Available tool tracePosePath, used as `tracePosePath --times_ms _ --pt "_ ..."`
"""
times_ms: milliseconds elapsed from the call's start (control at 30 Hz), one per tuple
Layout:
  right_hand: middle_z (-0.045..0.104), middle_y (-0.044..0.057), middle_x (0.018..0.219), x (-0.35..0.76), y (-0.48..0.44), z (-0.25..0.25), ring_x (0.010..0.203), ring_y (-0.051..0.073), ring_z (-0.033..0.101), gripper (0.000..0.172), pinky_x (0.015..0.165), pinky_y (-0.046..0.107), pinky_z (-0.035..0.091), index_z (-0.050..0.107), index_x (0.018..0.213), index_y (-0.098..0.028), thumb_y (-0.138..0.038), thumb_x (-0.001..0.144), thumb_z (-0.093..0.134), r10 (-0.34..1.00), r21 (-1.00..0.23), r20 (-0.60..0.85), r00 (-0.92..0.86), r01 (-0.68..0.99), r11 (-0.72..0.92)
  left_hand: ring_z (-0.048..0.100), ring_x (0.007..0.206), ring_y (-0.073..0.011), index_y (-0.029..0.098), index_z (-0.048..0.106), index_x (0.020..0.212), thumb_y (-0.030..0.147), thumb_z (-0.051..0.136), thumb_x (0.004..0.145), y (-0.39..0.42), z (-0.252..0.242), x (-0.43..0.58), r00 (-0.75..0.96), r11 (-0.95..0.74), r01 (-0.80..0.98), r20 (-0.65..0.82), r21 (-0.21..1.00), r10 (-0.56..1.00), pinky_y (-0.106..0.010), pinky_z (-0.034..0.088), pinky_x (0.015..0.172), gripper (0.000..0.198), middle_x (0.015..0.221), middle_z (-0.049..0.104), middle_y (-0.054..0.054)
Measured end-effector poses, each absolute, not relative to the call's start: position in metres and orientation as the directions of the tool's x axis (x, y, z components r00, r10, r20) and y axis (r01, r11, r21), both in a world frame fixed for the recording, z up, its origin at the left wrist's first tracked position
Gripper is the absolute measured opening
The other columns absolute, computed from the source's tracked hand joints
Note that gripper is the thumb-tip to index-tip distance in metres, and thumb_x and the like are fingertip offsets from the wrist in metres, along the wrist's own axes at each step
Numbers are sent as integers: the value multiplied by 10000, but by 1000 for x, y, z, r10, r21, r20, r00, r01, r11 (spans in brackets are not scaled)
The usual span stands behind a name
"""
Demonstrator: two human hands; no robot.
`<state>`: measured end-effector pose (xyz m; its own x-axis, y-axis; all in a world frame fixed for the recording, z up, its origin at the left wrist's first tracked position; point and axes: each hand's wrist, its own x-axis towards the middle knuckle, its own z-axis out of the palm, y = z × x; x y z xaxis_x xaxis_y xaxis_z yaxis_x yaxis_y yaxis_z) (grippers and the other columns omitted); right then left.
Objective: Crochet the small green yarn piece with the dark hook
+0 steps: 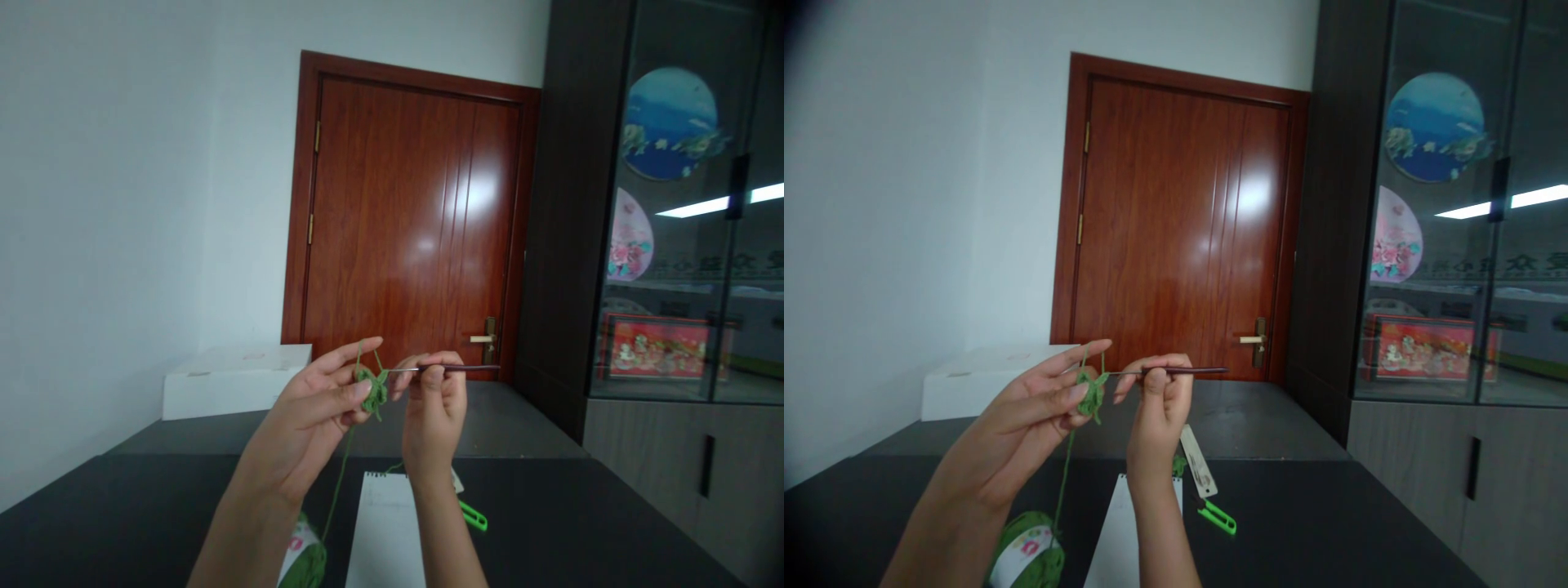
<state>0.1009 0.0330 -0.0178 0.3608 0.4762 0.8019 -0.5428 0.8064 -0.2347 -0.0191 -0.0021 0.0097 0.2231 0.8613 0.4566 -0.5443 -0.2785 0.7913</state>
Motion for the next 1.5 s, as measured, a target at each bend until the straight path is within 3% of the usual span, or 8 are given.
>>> tracePosePath --times_ms 533,733,833,933,1033,1100,1267,1500 --pt "482 -79 579 99 43 -20 508 62 385 315 538 214 385 501 741 -196 -353 800 767 806 -481 583 -103 -843 241 635 792 -158 132 730 1158 155 812 699 10 3 -13 -11 -561 -307 587 769 810 -263 496 707 467 870 699 -53" --pt "518 -76 645 92 46 -23 558 61 414 330 581 200 383 451 744 -207 -319 832 748 761 -442 649 23 -802 401 643 857 -164 136 718 1193 137 800 718 15 -3 -11 -17 -615 -285 637 735 770 -279 505 783 482 922 714 -60" --pt "557 -63 695 90 49 -27 612 88 498 204 611 225 410 491 838 -230 -278 890 682 632 -381 735 247 -620 685 627 834 -142 149 716 1214 120 791 730 15 -3 -11 -31 -643 -278 663 713 748 -253 500 766 491 873 699 -37" --pt "605 -25 789 96 54 -35 740 127 580 86 703 285 453 586 876 -240 -195 902 654 283 -259 873 397 -114 959 601 817 -119 157 728 1203 89 799 707 13 -2 -10 -54 -648 -283 663 707 747 -217 490 749 505 841 675 -17" --pt "637 -16 801 105 60 -42 777 144 579 192 761 321 446 655 921 -263 -85 854 683 -92 -24 948 304 357 934 585 776 -107 146 721 1216 80 804 696 10 -2 -9 7 -580 -345 620 738 785 -193 480 701 531 809 653 -13" --pt "638 -16 814 107 62 -44 773 146 577 246 756 325 453 661 958 -281 -57 856 664 -208 75 933 293 407 910 566 711 -97 134 707 1238 86 800 702 10 -2 -9 96 -486 -402 564 776 820 -177 456 619 546 780 639 -14" --pt "617 -1 826 96 58 -36 764 143 618 86 664 283 476 614 897 -249 -167 923 619 121 -64 886 447 -142 988 549 684 -92 110 721 1213 79 797 699 15 -2 -16 253 -297 -505 467 811 847 -161 419 533 520 884 674 -77" --pt "538 -51 626 103 47 -24 506 95 481 166 502 217 383 501 826 -230 -310 956 565 550 -211 781 297 -703 679 541 645 -84 129 740 1189 72 798 699 14 1 -24 253 -333 -497 502 801 827 -163 437 538 497 772 636 -30"
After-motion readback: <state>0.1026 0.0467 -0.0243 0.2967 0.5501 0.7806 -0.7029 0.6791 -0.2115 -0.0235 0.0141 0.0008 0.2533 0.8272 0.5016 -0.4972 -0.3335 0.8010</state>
